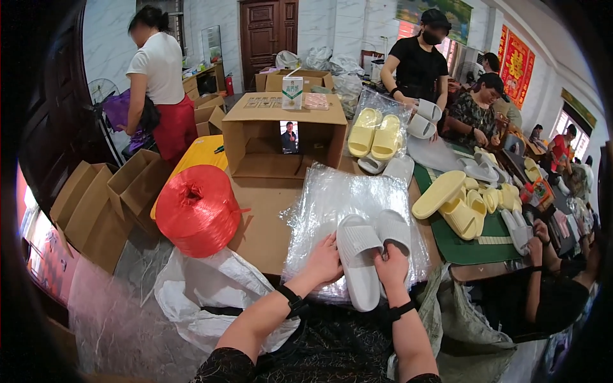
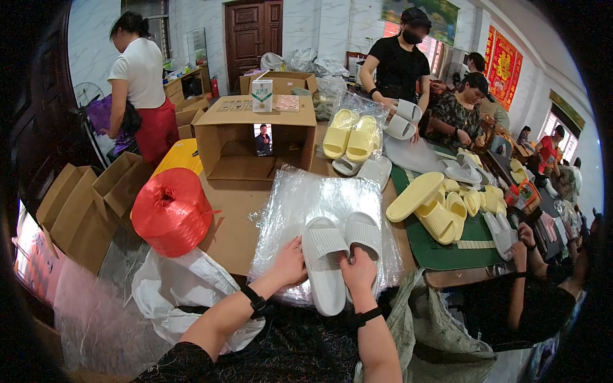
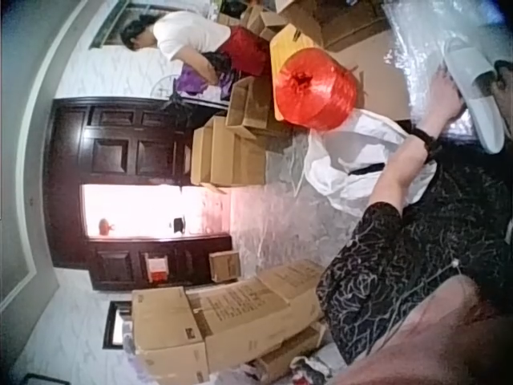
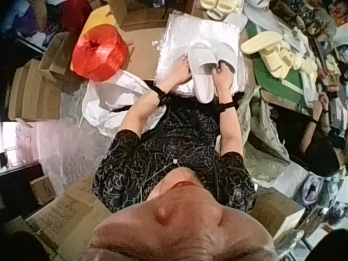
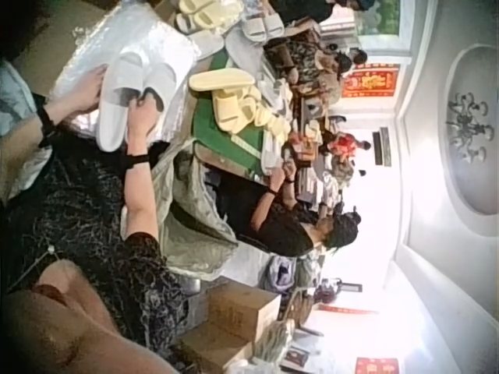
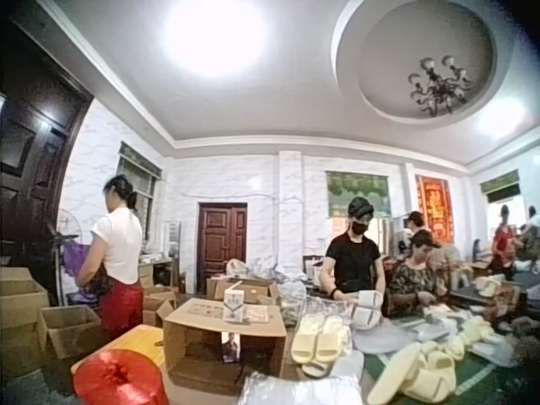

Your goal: The recorder is packing various pairs of sandals into plastic bags and larger shipping sacks.

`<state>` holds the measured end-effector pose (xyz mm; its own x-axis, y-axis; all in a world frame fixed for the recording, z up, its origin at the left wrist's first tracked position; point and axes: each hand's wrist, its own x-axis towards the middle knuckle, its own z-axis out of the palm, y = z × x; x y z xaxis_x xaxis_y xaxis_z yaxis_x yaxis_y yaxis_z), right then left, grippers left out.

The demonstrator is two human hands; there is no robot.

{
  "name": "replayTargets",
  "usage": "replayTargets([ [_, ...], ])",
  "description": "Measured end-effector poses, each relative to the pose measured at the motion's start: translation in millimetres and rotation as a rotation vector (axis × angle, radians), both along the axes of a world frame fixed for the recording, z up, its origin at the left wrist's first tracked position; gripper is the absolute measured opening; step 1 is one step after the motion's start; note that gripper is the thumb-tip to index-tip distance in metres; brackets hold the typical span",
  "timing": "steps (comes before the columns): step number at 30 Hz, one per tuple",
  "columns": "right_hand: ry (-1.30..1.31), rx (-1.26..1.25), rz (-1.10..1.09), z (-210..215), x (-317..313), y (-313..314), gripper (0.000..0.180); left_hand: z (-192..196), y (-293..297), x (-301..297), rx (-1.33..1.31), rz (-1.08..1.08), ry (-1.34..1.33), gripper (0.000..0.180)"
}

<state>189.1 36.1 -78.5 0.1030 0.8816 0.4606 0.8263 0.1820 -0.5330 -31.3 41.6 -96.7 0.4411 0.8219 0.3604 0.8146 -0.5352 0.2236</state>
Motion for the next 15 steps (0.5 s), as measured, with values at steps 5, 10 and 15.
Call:
replayTargets([
  [5, -0.037, -0.043, -0.006, 0.5, 1.8, 0.4, 0.036, 7.1, -1.6, 0.0, -0.035, -0.006, 0.012, 0.055],
  [10, -0.03, -0.022, 0.008, 1.0, 1.5, 1.4, 0.036, 3.5, -0.4, 1.2, 0.027, -0.01, -0.064, 0.05],
  [15, -0.024, -0.087, 0.001, 0.8, 2.9, 1.0, 0.038, -6.0, 4.2, 1.3, 0.027, 0.009, -0.016, 0.059],
])
